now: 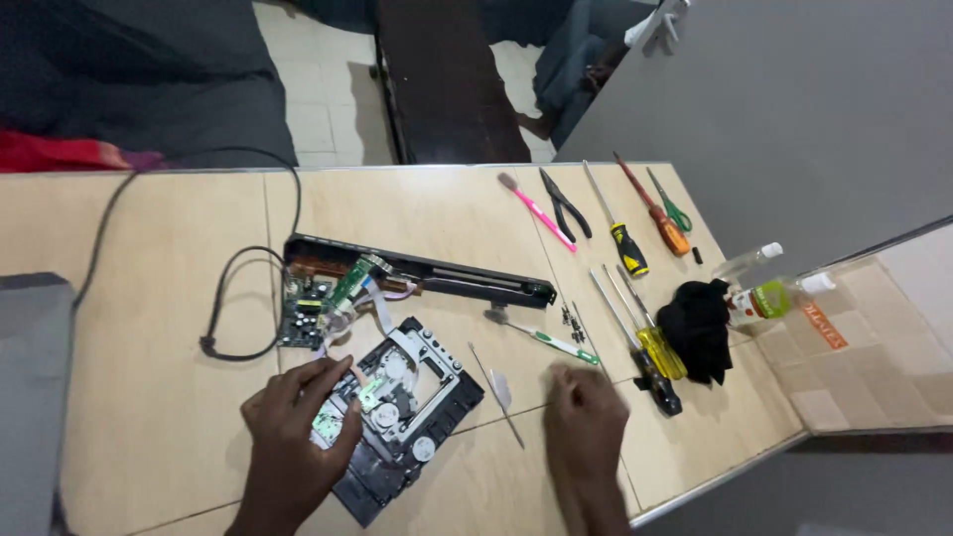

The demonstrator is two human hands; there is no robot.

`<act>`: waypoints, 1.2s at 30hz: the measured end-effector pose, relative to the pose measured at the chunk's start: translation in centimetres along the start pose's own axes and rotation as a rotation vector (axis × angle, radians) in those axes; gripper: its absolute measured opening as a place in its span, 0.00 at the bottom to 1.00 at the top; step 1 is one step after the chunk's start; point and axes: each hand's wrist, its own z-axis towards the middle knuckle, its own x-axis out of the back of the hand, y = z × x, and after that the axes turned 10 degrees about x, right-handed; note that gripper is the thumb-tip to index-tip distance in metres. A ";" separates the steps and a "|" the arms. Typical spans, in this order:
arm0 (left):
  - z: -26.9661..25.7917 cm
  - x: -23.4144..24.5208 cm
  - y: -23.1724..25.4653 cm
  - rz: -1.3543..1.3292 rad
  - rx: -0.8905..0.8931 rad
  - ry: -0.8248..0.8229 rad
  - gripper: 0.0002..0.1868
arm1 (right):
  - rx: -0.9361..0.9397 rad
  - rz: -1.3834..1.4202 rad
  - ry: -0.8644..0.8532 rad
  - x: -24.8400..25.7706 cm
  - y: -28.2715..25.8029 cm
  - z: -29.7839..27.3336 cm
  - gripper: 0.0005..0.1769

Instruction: The person disassembles a DVD drive, removing the top cover and detaching ribbon cables from the circuit board. They use a screwdriver to loosen screws and a toothbrush to clean the internal components, including the lens and gears.

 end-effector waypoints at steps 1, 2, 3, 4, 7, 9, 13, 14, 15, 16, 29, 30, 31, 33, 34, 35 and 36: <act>-0.4 0.1 -0.2 0.010 -0.004 0.003 0.25 | -0.001 0.011 -0.002 -0.6 3.6 1.2 0.12; -0.3 -0.2 -0.5 0.003 -0.011 0.015 0.25 | 0.246 -0.070 0.015 -1.6 7.0 3.1 0.08; -0.1 -0.5 -0.8 -0.005 -0.019 0.026 0.25 | 0.491 -0.153 0.035 -2.6 10.3 5.1 0.18; 0.5 -0.3 -0.3 0.012 -0.015 0.047 0.25 | 0.508 -0.132 0.031 -3.2 11.3 6.3 0.18; 0.1 -0.4 0.0 -0.048 -0.075 0.081 0.22 | 0.480 -0.036 -0.158 -4.0 14.6 7.7 0.13; -0.3 -1.6 -1.9 -0.074 -0.098 0.095 0.25 | 0.566 0.125 -0.159 -5.4 16.0 8.8 0.04; 0.3 0.2 -0.5 -0.080 -0.018 0.101 0.24 | 0.731 -0.103 -0.001 -6.0 16.0 8.7 0.11; 0.5 0.9 0.3 -0.115 0.002 0.061 0.21 | 0.631 -0.075 0.006 -4.7 13.7 7.3 0.11; 0.7 1.5 1.0 -0.152 0.022 0.022 0.19 | 0.531 -0.050 0.010 -3.4 11.7 5.9 0.13; 0.8 1.7 0.9 -0.146 0.042 0.030 0.19 | 0.542 -0.048 -0.010 -3.1 9.7 5.3 0.13; 2.4 0.6 -1.0 -0.173 -0.055 0.021 0.16 | 0.182 0.383 -0.611 -5.0 1.8 7.8 0.14; 2.1 0.3 -1.3 -0.134 -0.079 0.061 0.17 | 0.210 0.410 -0.618 -5.9 2.5 8.2 0.15; 2.1 0.4 -1.2 -0.138 -0.057 0.057 0.17 | 0.204 0.397 -0.635 -6.9 3.7 9.0 0.15; 2.3 0.8 -1.0 -0.179 -0.018 -0.022 0.14 | 0.044 0.869 -0.680 -8.5 6.3 10.0 0.09; 2.1 0.4 -1.2 -0.187 0.003 -0.037 0.14 | 0.024 0.853 -0.689 -8.5 4.8 10.0 0.09; 2.0 0.1 -1.4 -0.182 -0.011 -0.014 0.14 | 0.098 0.958 -0.756 -8.4 3.3 9.9 0.07; 2.0 -0.2 -1.7 -0.174 -0.029 0.011 0.14 | 0.176 1.069 -0.822 -8.6 1.7 10.0 0.05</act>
